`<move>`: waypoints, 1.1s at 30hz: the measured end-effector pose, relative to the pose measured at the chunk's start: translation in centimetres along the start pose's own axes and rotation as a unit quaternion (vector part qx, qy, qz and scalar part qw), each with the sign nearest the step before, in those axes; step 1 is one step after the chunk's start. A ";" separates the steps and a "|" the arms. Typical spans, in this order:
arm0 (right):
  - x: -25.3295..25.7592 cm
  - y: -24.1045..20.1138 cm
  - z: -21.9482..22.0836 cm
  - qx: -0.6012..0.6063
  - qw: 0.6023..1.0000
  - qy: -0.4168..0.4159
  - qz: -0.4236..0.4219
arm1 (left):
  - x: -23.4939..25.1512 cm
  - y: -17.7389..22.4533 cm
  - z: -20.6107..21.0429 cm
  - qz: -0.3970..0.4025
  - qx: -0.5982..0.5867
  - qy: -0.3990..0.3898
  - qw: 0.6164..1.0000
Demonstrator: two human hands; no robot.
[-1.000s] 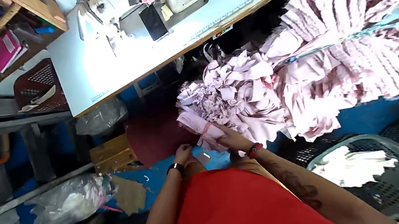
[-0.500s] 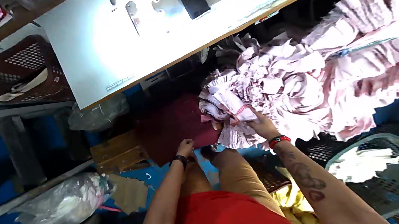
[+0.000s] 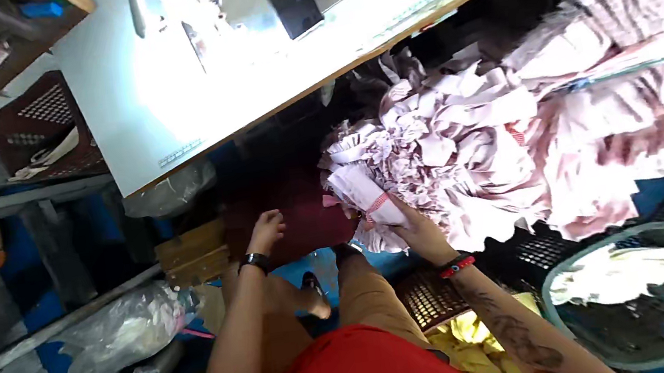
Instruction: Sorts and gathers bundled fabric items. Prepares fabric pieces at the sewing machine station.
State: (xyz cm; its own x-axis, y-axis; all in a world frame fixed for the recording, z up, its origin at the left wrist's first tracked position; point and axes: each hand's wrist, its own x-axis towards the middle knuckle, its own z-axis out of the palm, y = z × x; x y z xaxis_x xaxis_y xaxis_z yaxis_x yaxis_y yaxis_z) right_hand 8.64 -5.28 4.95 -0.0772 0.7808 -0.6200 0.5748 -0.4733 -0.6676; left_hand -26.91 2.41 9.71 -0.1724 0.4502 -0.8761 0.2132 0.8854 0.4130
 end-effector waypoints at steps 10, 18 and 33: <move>-3.1 -5.4 1.8 0.066 0.988 -0.056 -0.124 | -6.9 1.1 13.9 0.032 -0.121 -0.102 0.987; -3.4 -9.8 -0.4 0.237 0.946 -0.008 -0.221 | -12.0 9.3 6.0 0.230 -0.074 0.020 0.970; 4.0 -7.2 1.1 -0.004 0.976 0.152 0.157 | 8.2 25.0 -23.2 0.314 0.151 0.248 0.904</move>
State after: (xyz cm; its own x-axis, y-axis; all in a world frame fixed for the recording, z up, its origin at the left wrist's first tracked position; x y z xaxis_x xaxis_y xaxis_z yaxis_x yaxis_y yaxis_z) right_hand 3.29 0.80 6.77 0.3485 0.6834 -0.6415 0.5372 -0.7064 -0.4608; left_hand -45.26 30.91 18.61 -0.3199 0.9161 -0.2418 0.6582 0.3985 0.6387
